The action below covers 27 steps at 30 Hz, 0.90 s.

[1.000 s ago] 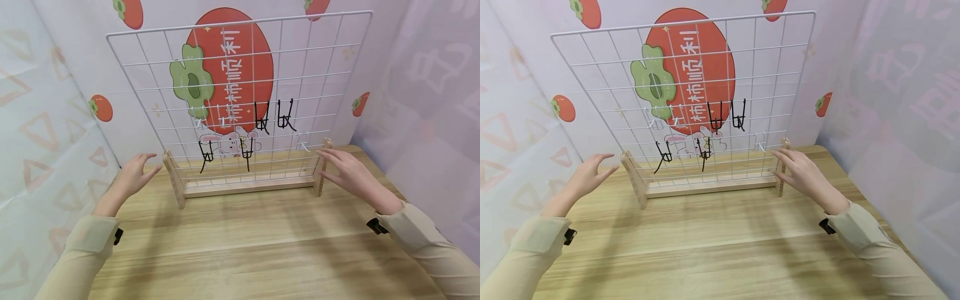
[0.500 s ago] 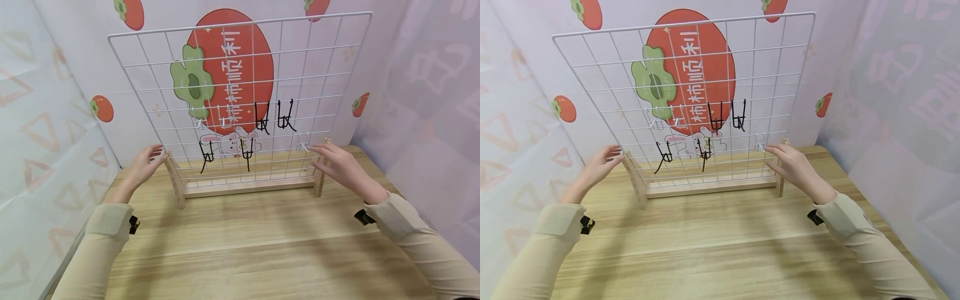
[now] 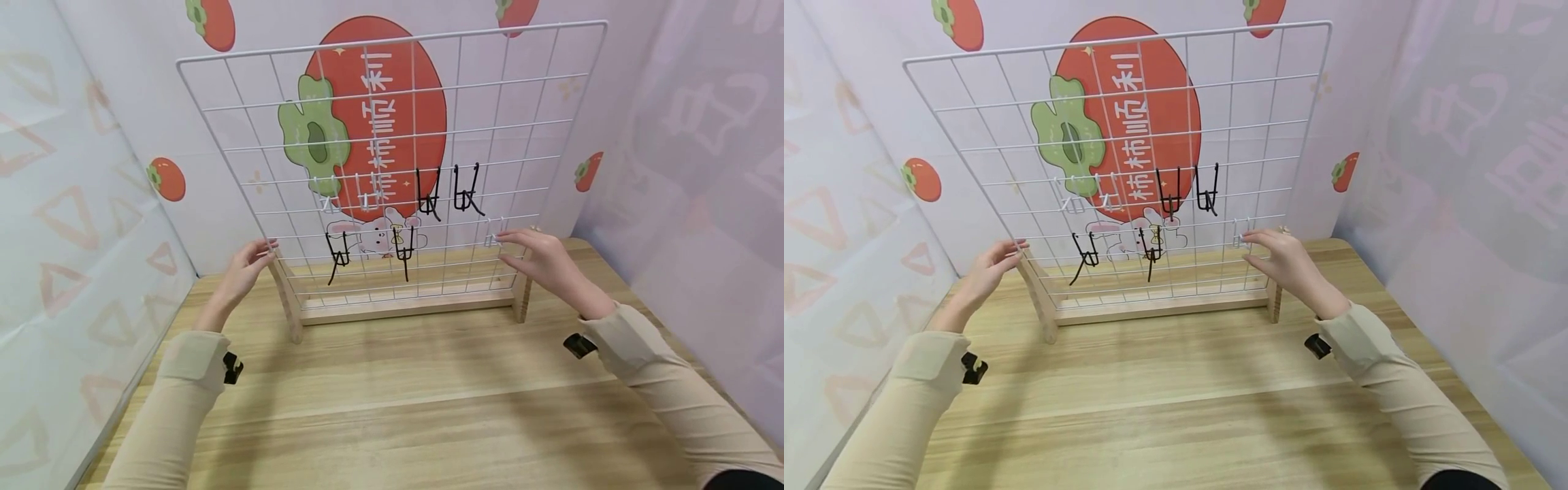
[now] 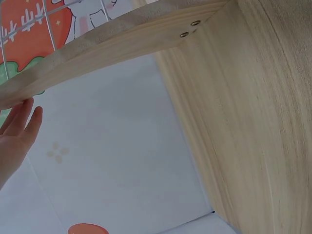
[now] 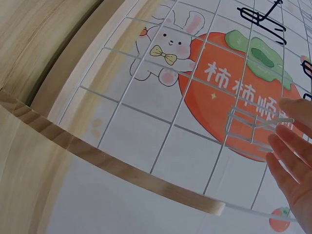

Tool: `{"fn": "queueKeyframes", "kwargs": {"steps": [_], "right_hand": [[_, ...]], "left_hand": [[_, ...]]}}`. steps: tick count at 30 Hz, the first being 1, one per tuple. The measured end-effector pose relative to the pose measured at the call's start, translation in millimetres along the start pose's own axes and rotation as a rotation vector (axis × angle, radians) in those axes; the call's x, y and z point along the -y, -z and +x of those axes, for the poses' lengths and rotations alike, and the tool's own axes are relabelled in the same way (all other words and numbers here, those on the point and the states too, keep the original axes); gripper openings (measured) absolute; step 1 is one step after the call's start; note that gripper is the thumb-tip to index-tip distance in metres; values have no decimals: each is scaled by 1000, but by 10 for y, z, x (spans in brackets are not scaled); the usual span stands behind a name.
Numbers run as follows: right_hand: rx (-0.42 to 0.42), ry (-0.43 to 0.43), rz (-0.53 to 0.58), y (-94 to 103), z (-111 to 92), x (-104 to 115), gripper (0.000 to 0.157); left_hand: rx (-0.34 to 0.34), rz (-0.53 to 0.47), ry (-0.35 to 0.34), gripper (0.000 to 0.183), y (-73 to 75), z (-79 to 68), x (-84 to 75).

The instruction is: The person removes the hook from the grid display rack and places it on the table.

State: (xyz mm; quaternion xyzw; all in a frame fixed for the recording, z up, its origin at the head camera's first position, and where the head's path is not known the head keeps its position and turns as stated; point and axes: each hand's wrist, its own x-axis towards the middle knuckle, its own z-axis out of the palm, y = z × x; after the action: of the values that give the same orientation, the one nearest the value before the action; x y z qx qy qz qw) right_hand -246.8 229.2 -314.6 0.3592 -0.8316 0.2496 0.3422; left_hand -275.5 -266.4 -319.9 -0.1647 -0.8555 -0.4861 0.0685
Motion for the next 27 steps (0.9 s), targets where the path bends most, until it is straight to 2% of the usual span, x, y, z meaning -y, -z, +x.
{"fn": "queueKeyframes", "kwargs": {"steps": [7, 12, 14, 17, 21, 22, 23, 25, 27], "right_hand": [[6, 5, 4, -42, 40, -16, 29], [-17, 7, 3, -67, 49, -33, 26], [-28, -3, 7, -78, 41, -38, 24], [-44, -25, 16, -95, 23, -47, 23], [-66, -27, 24, -117, -1, -69, 23], [-72, -22, 26, -122, -5, -76, 22], [-79, -15, 26, -128, -9, -81, 22], [-94, -20, 31, -138, -18, -88, 21], [-106, -66, 76, -146, -30, -87, 18]], "left_hand": [[-31, -96, 21, 38, -38, -13, 71], [-57, -296, 23, 19, -66, -20, 114], [-65, -386, 26, 19, -89, -18, 120], [-76, -449, 25, 18, -128, -18, 133], [-88, -489, -16, 27, -151, 12, 280], [-78, -544, -50, 29, -147, 57, 418], [-79, -565, -64, 32, -149, 71, 469], [-79, -595, -83, 33, -156, 87, 526], [-99, -608, -70, 31, -173, 86, 515]]}}
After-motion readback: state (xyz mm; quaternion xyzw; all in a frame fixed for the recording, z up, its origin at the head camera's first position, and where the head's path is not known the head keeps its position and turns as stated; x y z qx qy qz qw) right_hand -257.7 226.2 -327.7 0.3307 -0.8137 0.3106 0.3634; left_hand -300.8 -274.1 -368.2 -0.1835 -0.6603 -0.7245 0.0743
